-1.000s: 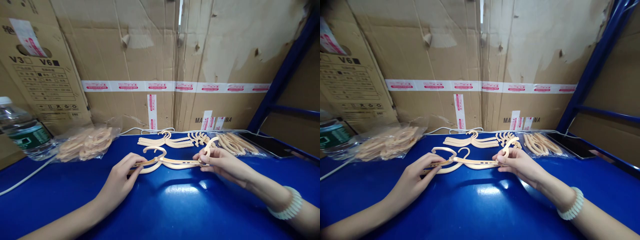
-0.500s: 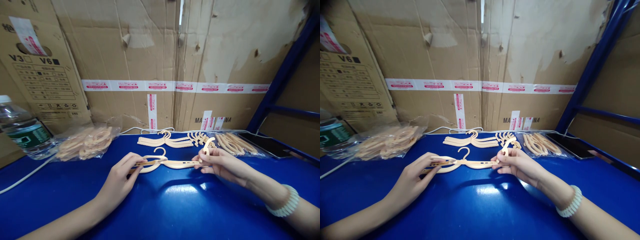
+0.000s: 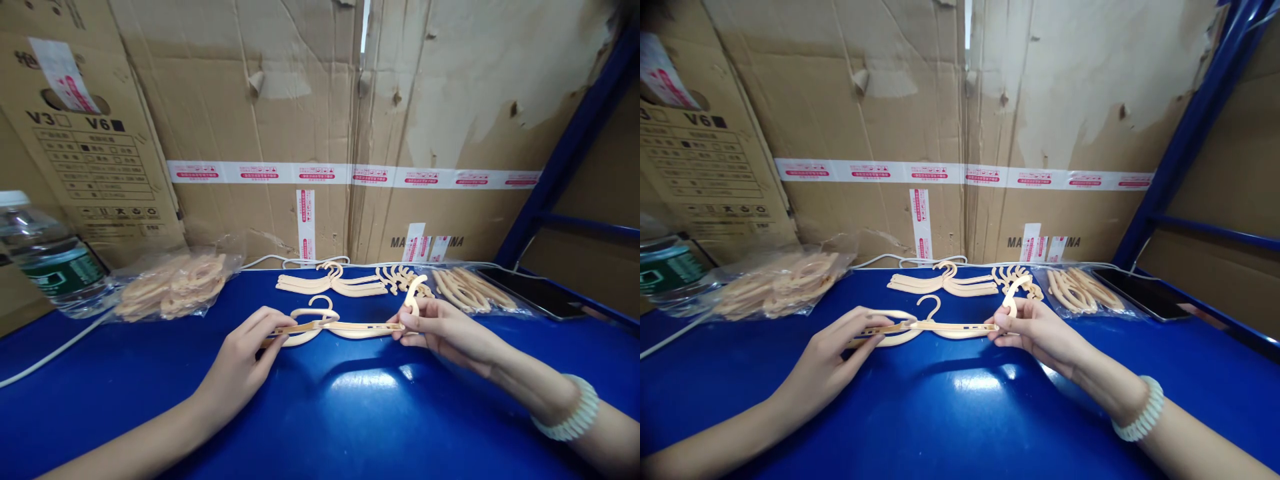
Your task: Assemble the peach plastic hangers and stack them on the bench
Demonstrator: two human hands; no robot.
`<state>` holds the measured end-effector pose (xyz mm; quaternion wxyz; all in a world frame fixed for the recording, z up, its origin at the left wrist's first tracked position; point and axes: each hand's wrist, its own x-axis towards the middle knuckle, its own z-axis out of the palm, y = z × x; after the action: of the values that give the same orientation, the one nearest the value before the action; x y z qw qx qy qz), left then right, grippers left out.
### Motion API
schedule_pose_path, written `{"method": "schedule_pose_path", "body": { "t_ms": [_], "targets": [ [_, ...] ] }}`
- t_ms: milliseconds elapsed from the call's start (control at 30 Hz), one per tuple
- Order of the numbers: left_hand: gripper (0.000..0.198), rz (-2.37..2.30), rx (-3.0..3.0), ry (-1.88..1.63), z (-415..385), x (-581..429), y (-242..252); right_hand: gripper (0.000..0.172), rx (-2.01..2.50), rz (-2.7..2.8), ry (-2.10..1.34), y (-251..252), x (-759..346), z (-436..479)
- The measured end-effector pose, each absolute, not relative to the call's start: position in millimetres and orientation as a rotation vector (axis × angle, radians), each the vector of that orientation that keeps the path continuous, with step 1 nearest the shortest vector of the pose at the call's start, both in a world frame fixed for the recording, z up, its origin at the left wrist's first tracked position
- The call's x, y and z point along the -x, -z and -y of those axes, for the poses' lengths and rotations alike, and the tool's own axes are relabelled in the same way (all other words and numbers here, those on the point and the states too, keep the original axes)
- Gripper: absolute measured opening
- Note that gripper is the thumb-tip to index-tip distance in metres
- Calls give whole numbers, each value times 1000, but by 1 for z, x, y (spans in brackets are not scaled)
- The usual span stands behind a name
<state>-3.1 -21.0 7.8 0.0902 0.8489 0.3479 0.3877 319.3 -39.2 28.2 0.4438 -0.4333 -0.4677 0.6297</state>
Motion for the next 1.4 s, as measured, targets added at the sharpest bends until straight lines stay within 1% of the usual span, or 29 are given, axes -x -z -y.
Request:
{"method": "schedule_pose_path", "body": {
  "t_ms": [233,367,567,1033,1400],
  "targets": [
    [19,-1006,-2517,-1154,23,4,-5,43,1139,1212,-1322,-26,-314,42],
    [19,-1014,-2526,-1165,23,4,-6,47,1131,1200,-1274,-26,-312,43],
    [20,-1000,-2543,-1182,24,4,-6,44,1105,1183,-1252,-29,-309,46],
    [24,-979,-2544,-1242,24,6,-4,46,1092,1240,-1189,-34,-304,49],
    [25,-963,-2530,-1249,25,5,-5,42,1117,1337,-1079,-34,-302,51]
  ]
}}
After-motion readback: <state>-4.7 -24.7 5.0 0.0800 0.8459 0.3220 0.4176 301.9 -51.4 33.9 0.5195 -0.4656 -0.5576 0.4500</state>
